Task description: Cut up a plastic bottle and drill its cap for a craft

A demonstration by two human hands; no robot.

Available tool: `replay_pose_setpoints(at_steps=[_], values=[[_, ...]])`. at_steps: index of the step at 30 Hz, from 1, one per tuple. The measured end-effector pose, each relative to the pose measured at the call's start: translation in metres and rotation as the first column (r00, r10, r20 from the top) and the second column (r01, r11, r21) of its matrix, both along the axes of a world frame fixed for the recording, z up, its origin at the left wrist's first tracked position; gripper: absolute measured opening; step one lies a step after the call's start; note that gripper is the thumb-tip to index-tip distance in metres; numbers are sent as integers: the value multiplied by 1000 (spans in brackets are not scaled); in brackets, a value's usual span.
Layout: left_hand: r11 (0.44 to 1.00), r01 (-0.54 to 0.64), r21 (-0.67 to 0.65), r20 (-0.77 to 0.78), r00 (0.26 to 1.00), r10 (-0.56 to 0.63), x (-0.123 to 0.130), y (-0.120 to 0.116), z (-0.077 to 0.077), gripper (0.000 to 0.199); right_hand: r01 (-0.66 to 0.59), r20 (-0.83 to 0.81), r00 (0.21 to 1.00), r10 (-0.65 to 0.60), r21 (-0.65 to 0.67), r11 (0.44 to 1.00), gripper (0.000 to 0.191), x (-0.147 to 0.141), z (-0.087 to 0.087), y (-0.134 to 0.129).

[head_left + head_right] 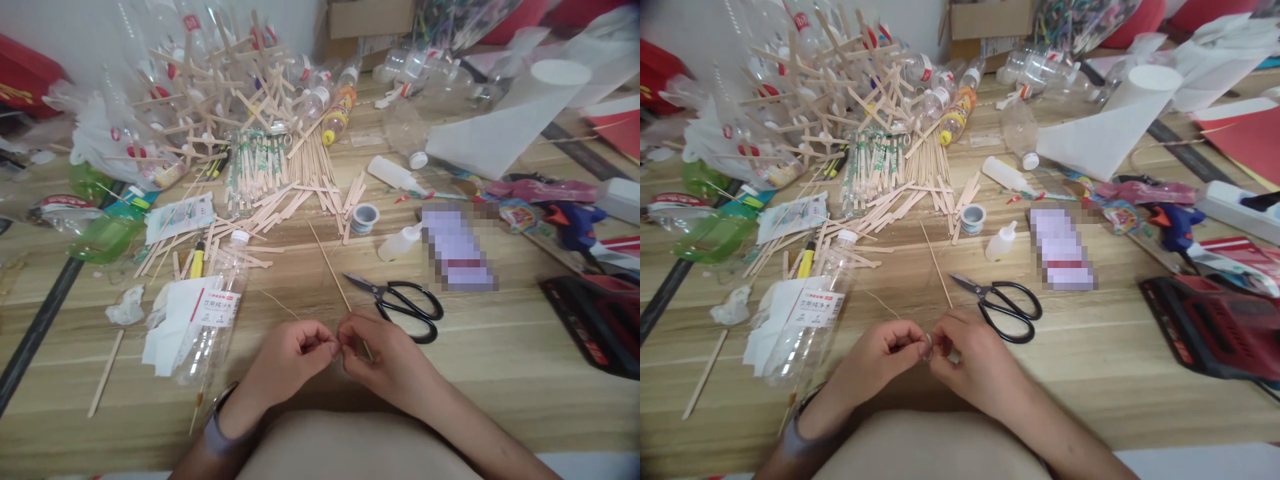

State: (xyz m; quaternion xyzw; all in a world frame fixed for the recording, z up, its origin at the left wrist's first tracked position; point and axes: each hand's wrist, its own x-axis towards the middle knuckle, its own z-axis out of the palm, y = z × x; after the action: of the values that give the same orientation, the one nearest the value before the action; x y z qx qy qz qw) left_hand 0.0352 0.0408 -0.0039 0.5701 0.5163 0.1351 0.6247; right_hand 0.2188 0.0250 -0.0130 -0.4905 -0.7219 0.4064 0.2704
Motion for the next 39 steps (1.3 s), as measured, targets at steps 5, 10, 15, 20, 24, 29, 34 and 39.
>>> replay_pose_setpoints(at_steps=[5, 10, 15, 20, 24, 29, 34, 39], values=[[1000, -11, -2, -25, 1000, 10, 0, -1, 0, 20, -2, -20, 1000, 2, 1, 1000, 16, 0, 0, 0], [998, -9, 59, -104, 994, 15, 3, -2, 5, 17, 0, 7, 1000, 0, 21, 1000, 17, -1, 0, -1], [997, 0, 79, -94, 996, 7, 3, -2, 5, 18, 0, 3, 1000, 0, 37, 999, 17, 0, -1, -2], [994, -3, 107, -83, 996, 12, 0, -2, 4, 21, 15, -34, 999, -14, 42, 999, 14, 1, -2, -2], [994, -3, 111, -80, 997, 12, -1, -1, 4, 23, 28, -38, 999, -26, 60, 998, 14, 1, -1, -2], [994, -23, 109, -38, 999, 28, -1, -1, 5, 26, 41, -47, 998, -38, 67, 997, 14, 1, 1, -2], [994, -48, 102, 20, 999, 46, -1, -1, 5, 29, 49, -68, 997, -47, 25, 999, 13, 1, 3, -2], [994, -75, 81, 21, 997, 73, -2, -2, 2, 26, 68, -102, 992, -80, -119, 991, 8, 0, 7, -2]])
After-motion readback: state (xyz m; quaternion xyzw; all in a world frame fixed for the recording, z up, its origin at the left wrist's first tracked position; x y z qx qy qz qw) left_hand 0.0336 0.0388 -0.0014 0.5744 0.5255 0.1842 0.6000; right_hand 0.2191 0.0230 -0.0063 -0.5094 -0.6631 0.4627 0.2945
